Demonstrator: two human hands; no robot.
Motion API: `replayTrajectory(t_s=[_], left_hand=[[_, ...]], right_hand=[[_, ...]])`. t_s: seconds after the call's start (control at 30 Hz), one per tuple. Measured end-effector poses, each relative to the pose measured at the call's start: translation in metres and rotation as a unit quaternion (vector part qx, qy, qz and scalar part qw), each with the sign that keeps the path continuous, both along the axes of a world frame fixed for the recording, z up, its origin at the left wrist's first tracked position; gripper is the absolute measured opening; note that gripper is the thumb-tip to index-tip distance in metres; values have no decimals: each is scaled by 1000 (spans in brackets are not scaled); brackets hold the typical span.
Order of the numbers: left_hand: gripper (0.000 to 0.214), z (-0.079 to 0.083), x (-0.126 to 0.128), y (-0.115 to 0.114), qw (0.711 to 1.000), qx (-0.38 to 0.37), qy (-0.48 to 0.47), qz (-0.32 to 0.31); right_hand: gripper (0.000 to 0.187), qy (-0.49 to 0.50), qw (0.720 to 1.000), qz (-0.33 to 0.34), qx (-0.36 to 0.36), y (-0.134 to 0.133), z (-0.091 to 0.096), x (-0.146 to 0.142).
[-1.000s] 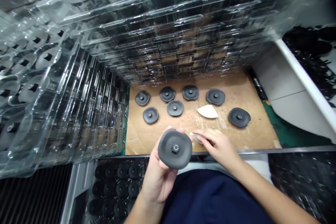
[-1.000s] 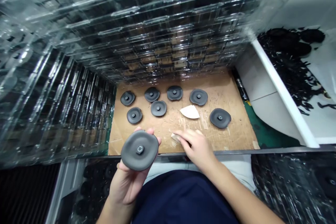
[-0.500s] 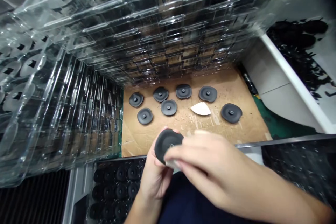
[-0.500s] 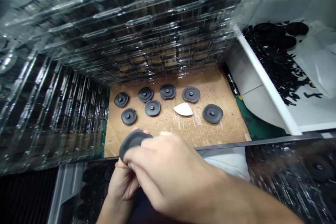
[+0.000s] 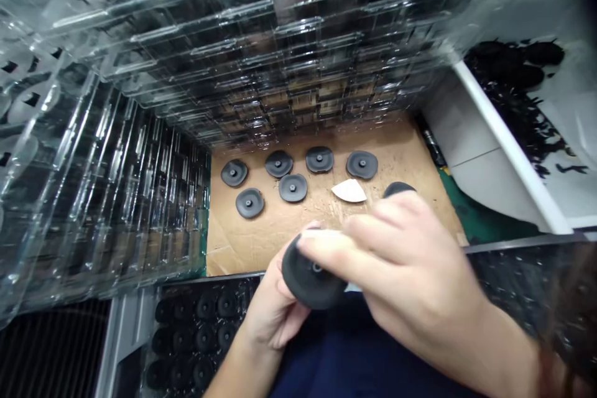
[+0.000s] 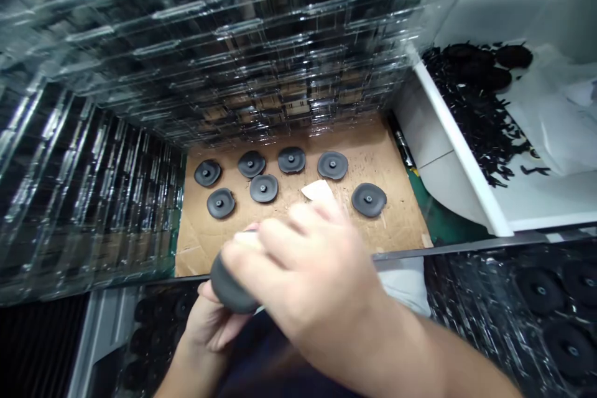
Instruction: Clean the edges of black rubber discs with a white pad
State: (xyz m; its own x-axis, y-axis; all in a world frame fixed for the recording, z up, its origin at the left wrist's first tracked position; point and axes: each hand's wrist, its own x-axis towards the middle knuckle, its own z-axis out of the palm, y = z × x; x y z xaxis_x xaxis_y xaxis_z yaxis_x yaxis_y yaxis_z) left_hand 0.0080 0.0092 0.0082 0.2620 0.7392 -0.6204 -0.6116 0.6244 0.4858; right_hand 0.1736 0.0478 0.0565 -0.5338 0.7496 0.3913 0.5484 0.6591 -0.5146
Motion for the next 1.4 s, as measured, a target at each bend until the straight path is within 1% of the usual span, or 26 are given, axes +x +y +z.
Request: replayTrajectory(t_s=[0.07, 0.1, 0.13, 0.17, 0.2, 0.23, 0.3, 0.37, 0.4, 0.47, 0.53, 0.6, 0.67, 0.73, 0.8, 0.83, 0.93, 0.97, 1.0, 1.07, 1.1, 1.17, 1.23, 1.27, 1.33, 1.4], left_hand=[[53, 3, -1, -1, 1000, 8, -7, 0], [47, 3, -2, -1, 1000, 15, -13, -4], [43, 4, -3, -2, 999, 24, -19, -11], [40, 3, -4, -2, 999, 33, -25, -20], [37, 2, -4, -3, 998, 40, -29, -27], [33, 0, -4, -3, 998, 41, -31, -30], [26, -3, -5, -4, 998, 42, -26, -25], [26, -6, -7, -6, 998, 47, -36, -16], [30, -7, -9, -7, 997, 49, -51, -7], [43, -8, -13, -9, 994, 57, -94, 6], [44, -9, -18, -11, 990, 64, -129, 15], [40, -10, -22, -14, 988, 69, -136, 25], [41, -12, -26, -16, 988, 65, -134, 36], [46, -14, -28, -17, 987, 64, -139, 43], [48, -14, -29, -18, 986, 67, -144, 42], [49, -13, -29, -18, 987, 68, -143, 42], [46, -11, -26, -18, 990, 62, -112, 55], [43, -10, -24, -18, 991, 57, -101, 62], [41, -10, -22, -18, 992, 51, -91, 68], [37, -10, -18, -18, 994, 46, -69, 75], [37, -11, -17, -18, 994, 47, -56, 76], [43, -12, -14, -18, 995, 50, -25, 77], [49, -12, -11, -17, 996, 48, -4, 75], [52, -11, -9, -17, 996, 46, -2, 71], [53, -7, -5, -15, 997, 46, -8, 64], [46, -3, -3, -13, 997, 45, -14, 69]], right_hand=[[34, 31, 995, 99, -13, 10, -5, -3], [35, 39, 992, 116, -38, 13, -7, -5], [35, 36, 992, 103, -59, 14, -9, -6], [34, 26, 995, 66, -67, 13, -10, -7], [33, 17, 998, 34, -59, 11, -10, -9], [32, 18, 999, 28, -43, 8, -10, -11], [33, 48, 996, 74, -28, 7, -12, -15], [33, 90, 989, 99, -69, 11, -17, -15], [33, 99, 987, 76, -101, 15, -23, -13], [29, 89, 982, -17, -164, 21, -38, -7], [25, 67, 970, -87, -218, 20, -56, -3], [26, 53, 959, -91, -264, 9, -74, -2], [25, 46, 953, -57, -294, -6, -90, -5], [22, 38, 950, -40, -308, -18, -97, -8], [23, 36, 948, -63, -310, -21, -93, -9], [24, 41, 947, -87, -305, -20, -86, -10], [23, 92, 954, -156, -237, -16, -51, -15], [22, 113, 961, -156, -196, -16, -38, -19], [22, 129, 971, -133, -150, -17, -26, -24], [24, 139, 986, -52, -77, -22, -10, -34], [24, 136, 988, -7, -69, -24, -6, -38], [24, 117, 984, 58, -118, -25, -3, -43], [22, 94, 977, 77, -178, -23, -5, -45], [22, 91, 978, 65, -177, -21, -7, -45], [22, 113, 987, 25, -114, -18, -9, -45], [24, 153, 985, 32, -68, -20, -10, -41]])
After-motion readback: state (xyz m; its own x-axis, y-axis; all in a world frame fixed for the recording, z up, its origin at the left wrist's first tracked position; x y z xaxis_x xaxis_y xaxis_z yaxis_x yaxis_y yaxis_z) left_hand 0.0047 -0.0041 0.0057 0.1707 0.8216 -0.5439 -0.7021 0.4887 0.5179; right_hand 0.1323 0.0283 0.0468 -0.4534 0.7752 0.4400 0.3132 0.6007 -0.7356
